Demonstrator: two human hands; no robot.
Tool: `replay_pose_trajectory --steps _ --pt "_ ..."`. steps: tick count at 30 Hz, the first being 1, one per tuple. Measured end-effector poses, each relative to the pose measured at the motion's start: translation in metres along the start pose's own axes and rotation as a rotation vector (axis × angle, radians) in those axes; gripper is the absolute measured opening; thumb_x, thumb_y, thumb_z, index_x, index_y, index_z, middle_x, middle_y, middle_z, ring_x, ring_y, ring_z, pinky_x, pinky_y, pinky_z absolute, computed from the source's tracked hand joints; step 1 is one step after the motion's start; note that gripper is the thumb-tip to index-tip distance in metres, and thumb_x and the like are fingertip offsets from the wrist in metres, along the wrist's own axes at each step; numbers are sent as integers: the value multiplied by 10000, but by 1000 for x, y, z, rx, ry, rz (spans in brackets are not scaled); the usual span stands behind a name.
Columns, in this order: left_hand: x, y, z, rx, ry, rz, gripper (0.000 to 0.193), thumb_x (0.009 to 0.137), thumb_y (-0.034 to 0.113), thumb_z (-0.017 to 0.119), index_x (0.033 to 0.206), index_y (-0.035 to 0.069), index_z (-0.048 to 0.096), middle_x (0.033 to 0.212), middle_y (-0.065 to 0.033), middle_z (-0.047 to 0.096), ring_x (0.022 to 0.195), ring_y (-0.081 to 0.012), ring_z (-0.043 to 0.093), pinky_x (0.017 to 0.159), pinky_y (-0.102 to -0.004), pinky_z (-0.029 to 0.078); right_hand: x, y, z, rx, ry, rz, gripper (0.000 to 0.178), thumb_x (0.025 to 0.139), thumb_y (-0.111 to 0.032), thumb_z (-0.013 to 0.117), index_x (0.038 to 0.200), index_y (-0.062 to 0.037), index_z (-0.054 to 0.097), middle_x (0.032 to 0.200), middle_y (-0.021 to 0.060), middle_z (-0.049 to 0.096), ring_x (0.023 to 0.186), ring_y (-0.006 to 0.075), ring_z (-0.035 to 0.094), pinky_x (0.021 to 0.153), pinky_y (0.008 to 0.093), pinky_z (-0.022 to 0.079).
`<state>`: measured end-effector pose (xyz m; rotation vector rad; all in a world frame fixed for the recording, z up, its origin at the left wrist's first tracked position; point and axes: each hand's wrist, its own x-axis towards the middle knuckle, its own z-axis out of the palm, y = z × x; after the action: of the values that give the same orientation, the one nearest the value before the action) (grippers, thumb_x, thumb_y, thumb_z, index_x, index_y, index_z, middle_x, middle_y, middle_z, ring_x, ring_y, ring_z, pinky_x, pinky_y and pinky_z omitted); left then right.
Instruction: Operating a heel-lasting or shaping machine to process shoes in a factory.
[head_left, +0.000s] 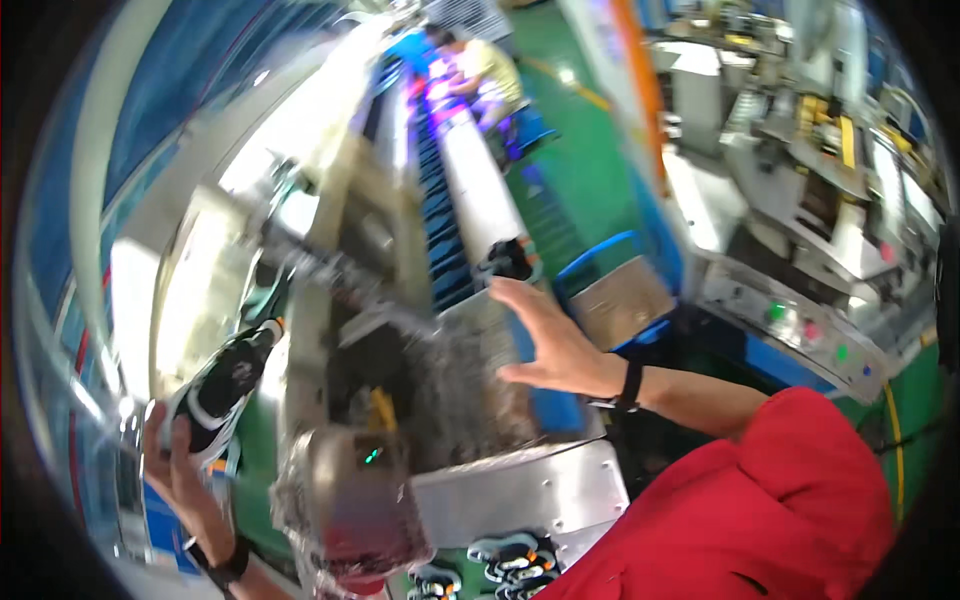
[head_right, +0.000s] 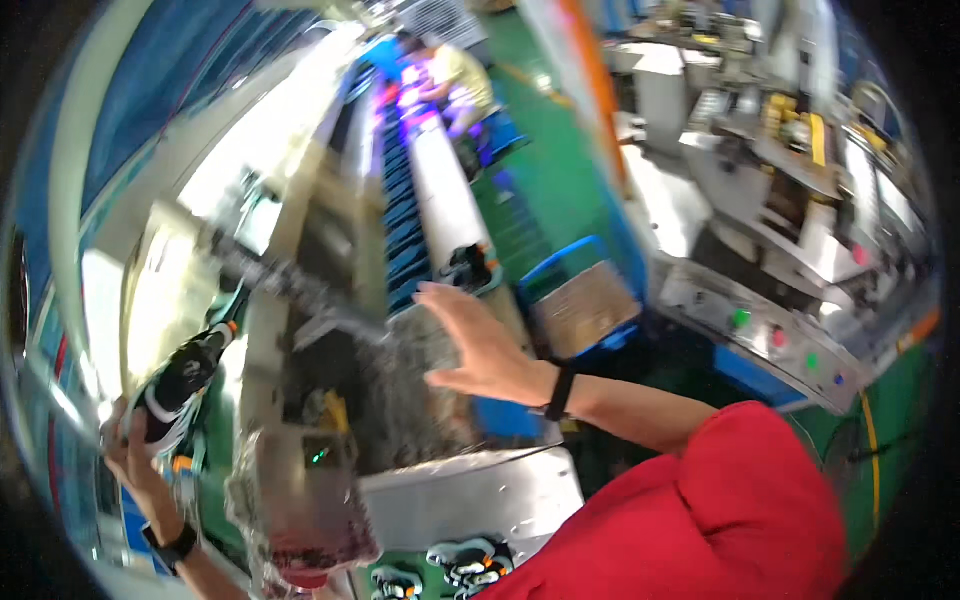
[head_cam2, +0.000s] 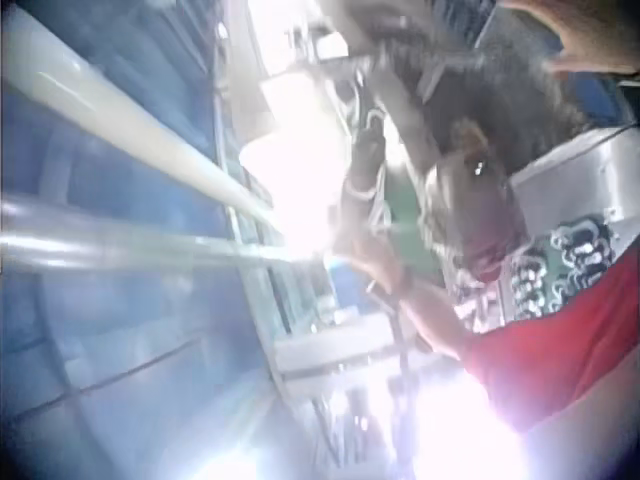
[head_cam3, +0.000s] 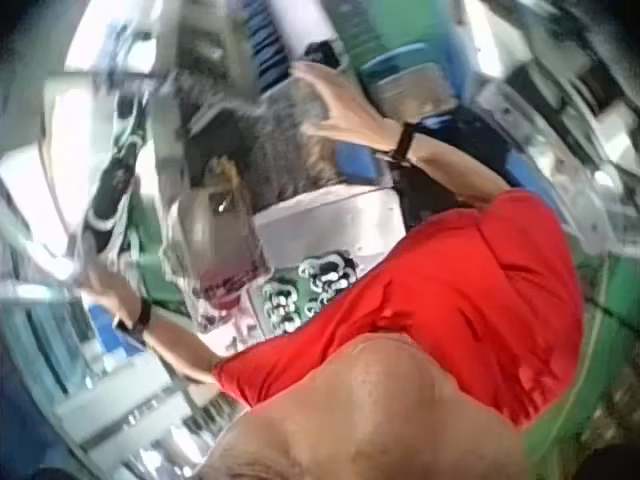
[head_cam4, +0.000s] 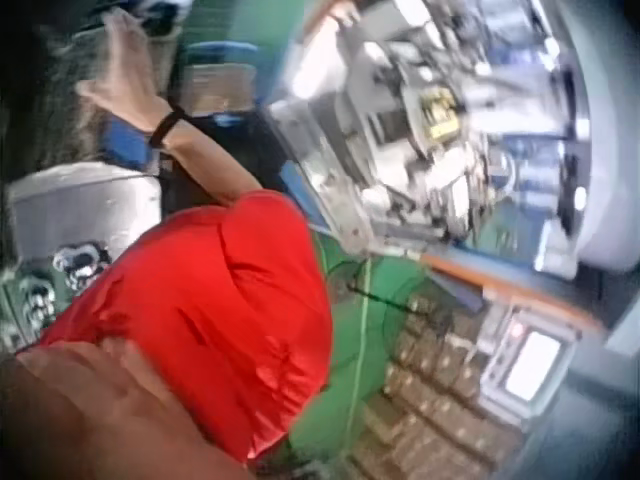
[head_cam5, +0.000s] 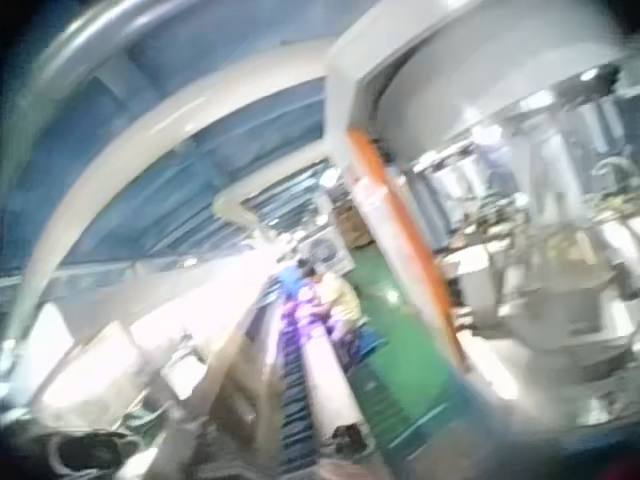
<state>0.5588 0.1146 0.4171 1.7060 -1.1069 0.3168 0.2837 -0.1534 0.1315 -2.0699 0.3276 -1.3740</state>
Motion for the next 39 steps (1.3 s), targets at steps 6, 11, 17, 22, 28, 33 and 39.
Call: replay_pose_trajectory --steps 6,11,17,22,28,33,39 --pt "-16 82 153 -377 -398 47 575 857 168 685 1326 -86 469 1117 -184 628 1035 -253 619 944 -348 483 36 -64 -115 -169 106 -365 959 623 -163 834 1437 -54 339 1475 192 342 1379 356 334 1141 450 301" --pt "-75 161 328 -617 -746 163 416 831 50 702 1209 -68 574 1075 -107 648 967 -166 603 897 -288 456 -48 -54 -216 -311 -17 -8 811 669 -127 767 1387 -39 401 1317 191 510 1227 362 514 1042 437 416" --pt "-200 274 517 -638 -1071 312 333 876 100 702 1181 -7 621 977 -44 661 867 -103 590 762 -247 477 -205 -42 -327 -464 597 196 734 684 -144 824 1313 -24 465 1211 207 593 1129 386 597 928 411 507" --pt "-355 377 618 -876 -1369 304 381 946 183 635 1257 -30 583 1012 -40 669 906 -103 583 794 -242 472 -305 -68 -434 5 1041 592 668 680 -121 801 1266 -5 503 1086 42 625 979 122 579 892 286 468" --pt "-479 484 715 -911 -1698 267 432 988 337 566 1118 -64 663 923 -1 636 854 -66 524 737 -219 435 -425 -86 -521 128 1734 725 486 781 -63 666 1226 7 484 1011 42 592 838 132 587 780 290 495" --pt "-544 543 841 -768 -1396 392 429 913 355 637 793 -56 619 648 -26 514 662 -78 443 592 -263 392 -453 -109 -566 -159 1893 554 513 833 -84 675 1279 -6 433 1060 45 567 898 137 559 793 293 488" --pt "-598 604 942 -530 -1264 206 659 808 329 706 1146 -186 471 1018 -368 617 1001 -475 609 879 -480 480 -455 -149 -626 -407 1880 575 676 819 -130 713 1394 14 389 1198 96 559 1040 186 553 945 321 438"
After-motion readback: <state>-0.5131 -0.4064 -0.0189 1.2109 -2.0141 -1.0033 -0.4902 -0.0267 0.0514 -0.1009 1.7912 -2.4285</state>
